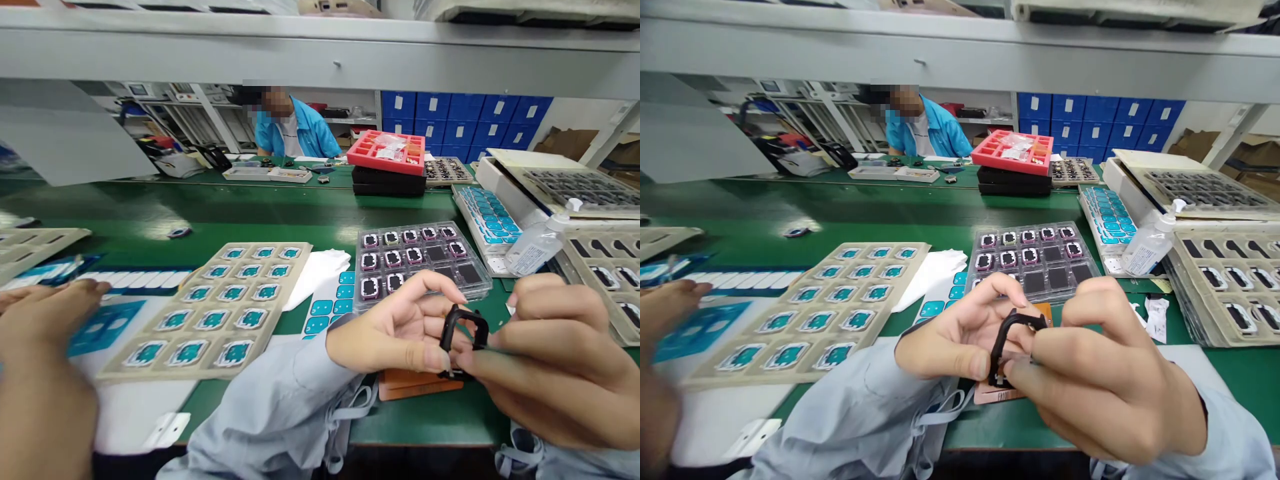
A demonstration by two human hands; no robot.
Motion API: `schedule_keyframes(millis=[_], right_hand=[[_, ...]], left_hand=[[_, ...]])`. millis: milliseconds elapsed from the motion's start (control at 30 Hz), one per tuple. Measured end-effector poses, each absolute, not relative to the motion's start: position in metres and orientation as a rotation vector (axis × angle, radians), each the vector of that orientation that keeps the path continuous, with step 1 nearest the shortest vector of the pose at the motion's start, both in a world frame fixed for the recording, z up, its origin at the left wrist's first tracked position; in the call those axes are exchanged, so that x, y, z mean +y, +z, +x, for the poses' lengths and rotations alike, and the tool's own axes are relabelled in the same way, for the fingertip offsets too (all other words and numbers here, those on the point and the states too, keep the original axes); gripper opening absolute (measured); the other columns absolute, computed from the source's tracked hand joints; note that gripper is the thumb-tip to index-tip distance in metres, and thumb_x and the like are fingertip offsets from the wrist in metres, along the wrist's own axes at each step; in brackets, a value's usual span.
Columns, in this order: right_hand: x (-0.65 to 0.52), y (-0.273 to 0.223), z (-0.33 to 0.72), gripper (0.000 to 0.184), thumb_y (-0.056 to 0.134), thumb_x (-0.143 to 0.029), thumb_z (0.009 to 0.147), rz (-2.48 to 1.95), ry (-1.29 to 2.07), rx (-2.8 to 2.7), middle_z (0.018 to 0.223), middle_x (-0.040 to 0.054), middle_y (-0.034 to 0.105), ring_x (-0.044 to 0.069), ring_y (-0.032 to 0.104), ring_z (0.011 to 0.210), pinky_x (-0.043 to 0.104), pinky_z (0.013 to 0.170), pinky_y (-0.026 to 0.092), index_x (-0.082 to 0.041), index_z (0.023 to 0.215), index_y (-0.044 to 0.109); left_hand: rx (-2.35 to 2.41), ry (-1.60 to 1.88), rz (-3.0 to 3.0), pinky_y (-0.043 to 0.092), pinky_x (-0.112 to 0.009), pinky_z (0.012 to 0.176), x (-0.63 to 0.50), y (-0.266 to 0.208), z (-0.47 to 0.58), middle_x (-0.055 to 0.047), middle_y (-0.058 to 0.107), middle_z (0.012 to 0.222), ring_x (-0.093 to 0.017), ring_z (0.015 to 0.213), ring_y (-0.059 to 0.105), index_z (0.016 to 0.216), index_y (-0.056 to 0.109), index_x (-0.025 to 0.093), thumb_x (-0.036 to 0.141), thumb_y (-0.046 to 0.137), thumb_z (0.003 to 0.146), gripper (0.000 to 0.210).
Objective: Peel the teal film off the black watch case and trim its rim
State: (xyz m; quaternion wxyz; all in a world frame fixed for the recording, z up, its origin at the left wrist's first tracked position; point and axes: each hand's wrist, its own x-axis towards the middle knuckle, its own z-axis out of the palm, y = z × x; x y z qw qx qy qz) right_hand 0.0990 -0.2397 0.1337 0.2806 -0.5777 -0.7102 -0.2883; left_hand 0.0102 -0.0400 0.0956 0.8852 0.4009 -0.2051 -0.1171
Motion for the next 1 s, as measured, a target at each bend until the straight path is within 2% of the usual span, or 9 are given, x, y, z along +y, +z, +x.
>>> schedule_keyframes(millis=[100, 233, 400, 567, 733, 867, 933, 1000], right_hand=[[-0.234, 0.134, 0.102, 0.016, 0.056, -0.007, 0.097, -1.514, -0.613, -1.956, 0.093, 0.0034, 0.063, 0.02, 0.046, 0.086, 0.042, 0.078, 0.041, -0.014, 0.102, 0.069], [-0.236, 0.137, 0.103, 0.031, 0.036, -0.014, 0.107, -1.527, -0.493, -1.999, 0.086, 0.0019, 0.065, 0.018, 0.05, 0.082, 0.041, 0.085, 0.038, -0.018, 0.108, 0.067], [-0.234, 0.138, 0.101, 0.035, 0.032, -0.015, 0.107, -1.544, -0.499, -2.005, 0.082, 0.0012, 0.066, 0.017, 0.052, 0.079, 0.04, 0.089, 0.036, -0.018, 0.106, 0.066], [-0.23, 0.135, 0.1, 0.037, 0.03, -0.015, 0.107, -1.519, -0.46, -1.965, 0.082, 0.0016, 0.066, 0.017, 0.055, 0.078, 0.039, 0.086, 0.038, -0.018, 0.107, 0.067], [-0.229, 0.133, 0.099, 0.036, 0.032, -0.015, 0.106, -1.522, -0.427, -1.974, 0.079, 0.0018, 0.063, 0.017, 0.052, 0.075, 0.039, 0.082, 0.039, -0.018, 0.096, 0.066], [-0.229, 0.133, 0.098, 0.036, 0.033, -0.014, 0.105, -1.551, -0.491, -1.999, 0.082, 0.0022, 0.063, 0.018, 0.052, 0.077, 0.04, 0.083, 0.038, -0.018, 0.091, 0.065], [-0.229, 0.134, 0.097, 0.036, 0.033, -0.013, 0.106, -1.551, -0.541, -2.021, 0.083, 0.0025, 0.064, 0.018, 0.052, 0.079, 0.041, 0.086, 0.038, -0.017, 0.09, 0.065], [-0.229, 0.137, 0.097, 0.04, 0.03, -0.012, 0.106, -1.551, -0.572, -2.037, 0.081, 0.0023, 0.064, 0.018, 0.052, 0.08, 0.041, 0.087, 0.038, -0.016, 0.088, 0.065]], left_hand=[[-0.397, -0.333, 0.783, 0.053, -0.015, 0.075, -0.044, 0.092, 0.014, -0.002, 0.062, 0.102, -0.007, 0.084, 0.066, 0.11, 0.058, 0.019, 0.017, 0.081, 0.077, 0.039], [-0.396, -0.416, 0.766, 0.052, -0.011, 0.065, -0.045, 0.09, 0.017, 0.0, 0.064, 0.096, -0.002, 0.068, 0.063, 0.108, 0.06, 0.017, 0.019, 0.081, 0.078, 0.036], [-0.331, -0.461, 0.754, 0.04, -0.004, 0.042, -0.045, 0.09, 0.018, 0.0, 0.064, 0.093, -0.003, 0.057, 0.061, 0.104, 0.058, 0.017, 0.019, 0.082, 0.075, 0.038], [-0.332, -0.467, 0.718, 0.034, -0.002, 0.034, -0.047, 0.088, 0.015, 0.001, 0.065, 0.094, -0.002, 0.05, 0.062, 0.103, 0.058, 0.018, 0.019, 0.08, 0.078, 0.033], [-0.373, -0.459, 0.663, 0.041, -0.003, 0.036, -0.047, 0.079, 0.017, 0.001, 0.069, 0.097, -0.016, 0.07, 0.075, 0.108, 0.057, 0.021, 0.024, 0.075, 0.084, 0.03], [-0.397, -0.539, 0.656, 0.044, -0.003, 0.041, -0.046, 0.078, 0.018, 0.001, 0.072, 0.096, -0.021, 0.082, 0.076, 0.113, 0.055, 0.021, 0.017, 0.07, 0.087, 0.029], [-0.368, -0.521, 0.637, 0.051, -0.006, 0.049, -0.047, 0.081, 0.016, 0.002, 0.072, 0.097, -0.021, 0.083, 0.076, 0.113, 0.056, 0.021, 0.017, 0.07, 0.087, 0.029], [-0.321, -0.498, 0.628, 0.059, -0.016, 0.064, -0.05, 0.083, 0.013, 0.001, 0.072, 0.097, -0.021, 0.084, 0.076, 0.11, 0.057, 0.02, 0.02, 0.071, 0.087, 0.027]])
